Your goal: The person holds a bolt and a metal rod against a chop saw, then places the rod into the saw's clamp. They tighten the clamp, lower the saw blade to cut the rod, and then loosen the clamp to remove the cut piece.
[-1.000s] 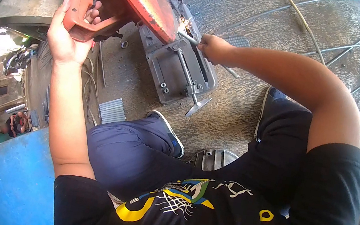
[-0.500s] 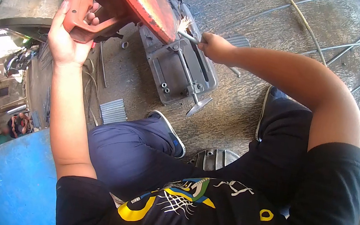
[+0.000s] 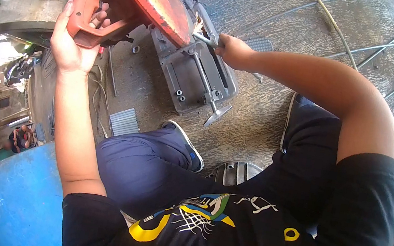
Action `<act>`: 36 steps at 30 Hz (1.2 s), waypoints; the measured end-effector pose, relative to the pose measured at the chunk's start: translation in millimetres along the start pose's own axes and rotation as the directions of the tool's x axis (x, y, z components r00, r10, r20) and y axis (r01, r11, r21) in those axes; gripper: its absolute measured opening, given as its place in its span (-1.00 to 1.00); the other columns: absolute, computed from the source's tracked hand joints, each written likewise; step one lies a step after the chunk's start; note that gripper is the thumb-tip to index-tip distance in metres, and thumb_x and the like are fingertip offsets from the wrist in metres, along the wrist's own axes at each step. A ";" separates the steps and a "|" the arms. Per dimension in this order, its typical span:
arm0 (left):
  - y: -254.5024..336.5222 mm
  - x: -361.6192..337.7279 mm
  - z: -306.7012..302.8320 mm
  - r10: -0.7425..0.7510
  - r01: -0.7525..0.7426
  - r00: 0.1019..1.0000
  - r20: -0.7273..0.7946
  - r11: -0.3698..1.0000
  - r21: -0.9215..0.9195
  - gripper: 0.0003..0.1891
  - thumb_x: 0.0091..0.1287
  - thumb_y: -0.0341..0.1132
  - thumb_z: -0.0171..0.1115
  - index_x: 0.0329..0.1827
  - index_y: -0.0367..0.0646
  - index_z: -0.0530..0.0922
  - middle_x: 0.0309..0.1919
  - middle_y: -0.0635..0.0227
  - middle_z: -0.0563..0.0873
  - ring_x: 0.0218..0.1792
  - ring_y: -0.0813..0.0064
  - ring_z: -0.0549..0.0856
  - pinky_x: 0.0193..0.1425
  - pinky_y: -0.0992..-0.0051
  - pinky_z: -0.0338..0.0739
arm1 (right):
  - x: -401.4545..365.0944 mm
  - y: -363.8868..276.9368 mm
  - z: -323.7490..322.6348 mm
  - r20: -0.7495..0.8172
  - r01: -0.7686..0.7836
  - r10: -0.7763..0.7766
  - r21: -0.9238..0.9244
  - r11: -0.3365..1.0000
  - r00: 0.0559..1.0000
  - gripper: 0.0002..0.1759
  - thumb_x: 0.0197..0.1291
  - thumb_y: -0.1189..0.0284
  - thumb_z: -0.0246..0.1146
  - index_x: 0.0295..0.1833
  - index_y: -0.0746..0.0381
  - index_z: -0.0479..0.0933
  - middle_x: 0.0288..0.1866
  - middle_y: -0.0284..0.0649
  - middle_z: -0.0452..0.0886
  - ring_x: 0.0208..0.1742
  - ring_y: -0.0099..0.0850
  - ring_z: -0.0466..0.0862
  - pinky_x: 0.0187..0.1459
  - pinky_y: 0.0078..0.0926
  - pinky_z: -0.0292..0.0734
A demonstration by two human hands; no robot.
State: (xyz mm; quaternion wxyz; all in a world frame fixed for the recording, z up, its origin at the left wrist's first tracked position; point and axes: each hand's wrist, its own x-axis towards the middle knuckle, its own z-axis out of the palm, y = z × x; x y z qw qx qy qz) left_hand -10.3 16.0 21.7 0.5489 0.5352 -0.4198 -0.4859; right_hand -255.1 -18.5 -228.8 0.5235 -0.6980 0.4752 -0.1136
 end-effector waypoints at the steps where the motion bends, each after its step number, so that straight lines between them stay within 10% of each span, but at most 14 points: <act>1: -0.2 -0.3 0.3 0.000 0.000 1.000 0.000 1.000 -0.001 -0.47 0.41 -0.06 0.00 0.25 -0.32 0.39 -0.04 0.03 0.61 -0.11 0.29 0.64 0.06 0.28 0.55 | -0.3 0.3 -0.3 0.000 -0.001 0.001 -0.001 1.000 1.000 -0.72 0.25 0.33 0.22 -0.01 0.25 0.47 -0.09 0.02 0.61 0.02 -0.05 0.61 0.04 -0.14 0.47; 31: -0.6 0.8 0.8 0.006 -0.006 1.000 -0.018 1.000 -0.015 -0.52 0.42 -0.08 0.00 0.23 -0.26 0.42 -0.10 0.09 0.63 -0.16 0.32 0.63 -0.05 0.35 0.54 | -1.5 6.2 -2.0 0.012 0.022 -0.023 0.054 0.998 1.000 -0.77 0.21 0.34 0.25 -0.11 0.25 0.50 -0.14 0.00 0.62 -0.01 -0.08 0.61 0.02 -0.16 0.47; 36: 0.4 -0.4 6.2 0.028 -0.028 0.996 -0.087 1.000 -0.007 -0.53 0.42 -0.08 0.02 0.22 -0.26 0.43 -0.13 0.10 0.64 -0.24 0.39 0.61 -0.08 0.38 0.54 | 4.4 15.7 2.4 0.059 0.019 -0.031 0.185 0.982 0.998 -0.80 0.25 0.33 0.22 -0.18 0.25 0.49 -0.39 -0.16 0.61 -0.34 -0.30 0.64 -0.28 -0.28 0.53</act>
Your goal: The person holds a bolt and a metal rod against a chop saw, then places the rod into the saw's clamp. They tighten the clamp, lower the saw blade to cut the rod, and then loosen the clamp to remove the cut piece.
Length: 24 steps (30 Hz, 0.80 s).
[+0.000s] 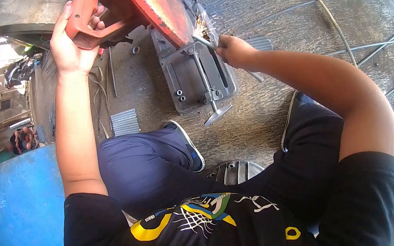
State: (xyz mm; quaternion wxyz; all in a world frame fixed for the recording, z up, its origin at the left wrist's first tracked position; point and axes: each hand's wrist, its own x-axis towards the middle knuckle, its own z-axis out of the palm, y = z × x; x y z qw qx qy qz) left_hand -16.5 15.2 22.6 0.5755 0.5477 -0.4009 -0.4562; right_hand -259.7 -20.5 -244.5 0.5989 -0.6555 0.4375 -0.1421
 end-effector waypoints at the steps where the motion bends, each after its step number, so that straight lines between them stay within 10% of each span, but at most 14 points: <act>1: -0.3 0.2 -0.4 0.000 0.000 1.000 0.000 1.000 0.000 -0.53 0.42 -0.08 0.02 0.22 -0.26 0.43 -0.13 0.10 0.64 -0.24 0.39 0.61 -0.08 0.38 0.54 | -1.9 -3.3 -1.6 0.000 -0.001 0.001 0.000 1.000 1.000 -0.80 0.25 0.33 0.22 -0.18 0.25 0.49 -0.39 -0.16 0.61 -0.34 -0.30 0.64 -0.28 -0.28 0.53; 6: 0.1 4.1 -12.9 -0.030 0.030 0.998 0.055 1.000 0.008 -0.46 0.45 -0.09 -0.07 0.32 -0.35 0.32 0.02 -0.06 0.57 -0.05 0.21 0.60 0.09 0.24 0.53 | -11.4 -14.1 -10.1 0.118 -0.084 0.069 0.121 0.989 0.991 -0.84 0.34 0.37 0.11 -0.23 0.24 0.47 -0.57 -0.28 0.51 -0.63 -0.51 0.50 -0.62 -0.48 0.39; 19: -1.1 1.1 -11.0 -0.033 0.036 0.993 0.110 0.999 -0.025 -0.49 0.41 -0.07 0.01 0.25 -0.30 0.40 -0.06 0.06 0.63 -0.14 0.31 0.65 -0.01 0.35 0.55 | -5.1 -10.0 -16.8 0.258 -0.195 0.107 0.346 0.918 0.960 -0.80 0.39 0.34 0.03 -0.20 0.24 0.47 -0.47 -0.27 0.58 -0.60 -0.53 0.54 -0.59 -0.54 0.49; 22: -1.2 0.1 -10.4 -0.036 0.037 0.993 0.109 0.999 -0.013 -0.48 0.41 -0.06 0.01 0.25 -0.30 0.40 -0.06 0.06 0.63 -0.15 0.32 0.65 -0.01 0.35 0.55 | 5.3 -14.7 -29.0 0.193 -0.163 0.149 0.055 0.985 0.970 -0.81 0.34 0.33 0.07 -0.16 0.20 0.51 -0.38 -0.20 0.63 -0.49 -0.38 0.62 -0.43 -0.38 0.56; 24: -1.6 -0.5 -10.3 -0.039 0.040 0.996 0.086 0.999 -0.016 -0.48 0.41 -0.05 0.02 0.25 -0.30 0.40 -0.05 0.04 0.63 -0.15 0.33 0.65 -0.01 0.36 0.54 | 23.1 -5.2 -34.5 -0.008 0.189 -0.213 -0.431 0.882 0.977 -0.82 0.27 0.31 0.12 -0.15 0.15 0.53 -0.29 -0.13 0.65 -0.27 -0.18 0.66 -0.21 -0.20 0.55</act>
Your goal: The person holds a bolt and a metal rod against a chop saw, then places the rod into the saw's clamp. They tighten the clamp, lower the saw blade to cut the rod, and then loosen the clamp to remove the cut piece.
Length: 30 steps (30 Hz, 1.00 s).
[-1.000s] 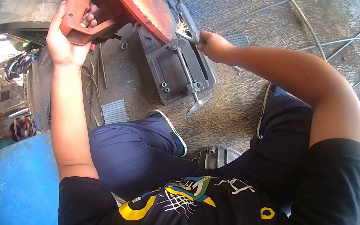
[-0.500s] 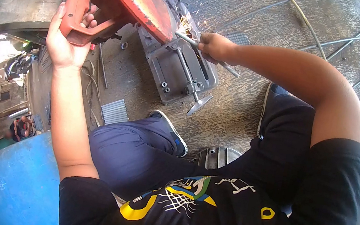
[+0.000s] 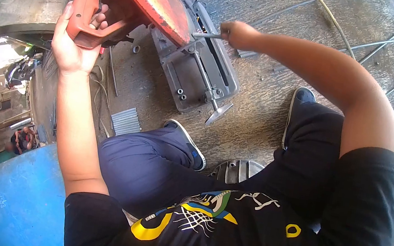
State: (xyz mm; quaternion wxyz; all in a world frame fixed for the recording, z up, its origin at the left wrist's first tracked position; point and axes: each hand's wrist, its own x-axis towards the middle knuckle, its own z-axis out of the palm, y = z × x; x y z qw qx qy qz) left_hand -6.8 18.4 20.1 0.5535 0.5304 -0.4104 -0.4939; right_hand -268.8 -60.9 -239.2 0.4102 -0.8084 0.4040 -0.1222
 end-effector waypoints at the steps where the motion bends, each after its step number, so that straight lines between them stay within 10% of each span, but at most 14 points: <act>1: 0.1 -0.1 -0.1 0.000 0.000 1.000 0.000 1.000 0.001 -0.48 0.41 -0.05 0.02 0.25 -0.30 0.40 -0.05 0.04 0.63 -0.15 0.33 0.65 -0.01 0.36 0.54 | 1.0 -8.1 -14.5 0.060 -0.046 0.047 -0.026 0.999 0.997 -0.80 0.22 0.30 0.14 -0.14 0.14 0.54 -0.22 -0.08 0.65 -0.09 -0.06 0.63 -0.06 -0.11 0.48; 30: -0.5 0.1 5.1 0.022 -0.022 0.999 -0.032 1.000 0.017 -0.48 0.39 -0.07 0.01 0.22 -0.34 0.42 -0.11 0.02 0.64 -0.19 0.33 0.65 -0.02 0.35 0.56 | 9.7 -39.6 -36.5 -0.076 0.010 -0.044 -0.399 0.917 0.996 -0.68 0.34 0.07 0.01 -0.11 0.05 0.51 -0.27 -0.14 0.67 -0.14 -0.12 0.66 -0.13 -0.10 0.51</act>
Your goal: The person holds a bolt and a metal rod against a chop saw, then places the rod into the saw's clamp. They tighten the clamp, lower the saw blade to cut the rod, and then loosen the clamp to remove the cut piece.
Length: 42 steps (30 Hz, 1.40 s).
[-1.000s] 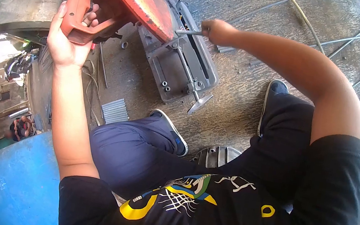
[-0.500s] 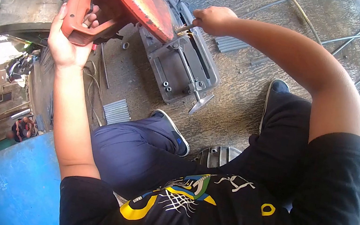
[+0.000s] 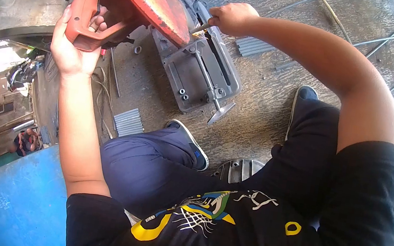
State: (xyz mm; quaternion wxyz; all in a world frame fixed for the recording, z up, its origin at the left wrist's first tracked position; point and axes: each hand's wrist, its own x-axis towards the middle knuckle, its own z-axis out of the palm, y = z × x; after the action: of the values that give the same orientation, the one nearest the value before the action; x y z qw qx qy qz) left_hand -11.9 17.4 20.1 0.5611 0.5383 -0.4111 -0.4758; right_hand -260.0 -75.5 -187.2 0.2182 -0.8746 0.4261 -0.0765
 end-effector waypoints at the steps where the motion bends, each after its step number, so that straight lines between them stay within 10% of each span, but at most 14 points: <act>1: 0.0 0.1 0.0 0.001 -0.001 1.000 -0.001 1.000 0.000 -0.48 0.39 -0.07 0.01 0.22 -0.34 0.42 -0.11 0.02 0.64 -0.19 0.33 0.65 -0.02 0.35 0.56 | -0.6 -0.4 -0.6 0.008 -0.006 0.006 0.005 1.000 1.000 -0.68 0.34 0.06 0.02 -0.12 0.05 0.51 -0.27 -0.14 0.67 -0.14 -0.12 0.66 -0.13 -0.10 0.51; 42: -1.2 4.5 -10.6 -0.008 0.010 0.999 0.037 0.999 -0.041 -0.54 0.40 -0.09 0.03 0.17 -0.31 0.45 -0.17 0.08 0.65 -0.29 0.34 0.63 -0.11 0.35 0.57 | 0.6 -0.4 -3.5 0.104 -0.030 0.030 0.000 1.000 0.994 -0.60 0.37 0.01 -0.02 -0.03 0.05 0.55 -0.13 -0.14 0.68 -0.01 -0.15 0.66 0.02 -0.14 0.51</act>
State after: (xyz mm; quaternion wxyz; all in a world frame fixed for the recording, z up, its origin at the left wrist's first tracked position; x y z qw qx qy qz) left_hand -0.7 15.3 17.8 0.5624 0.5196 -0.4090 -0.4965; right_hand -260.5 -76.9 -183.9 0.2416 -0.8709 0.4271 -0.0281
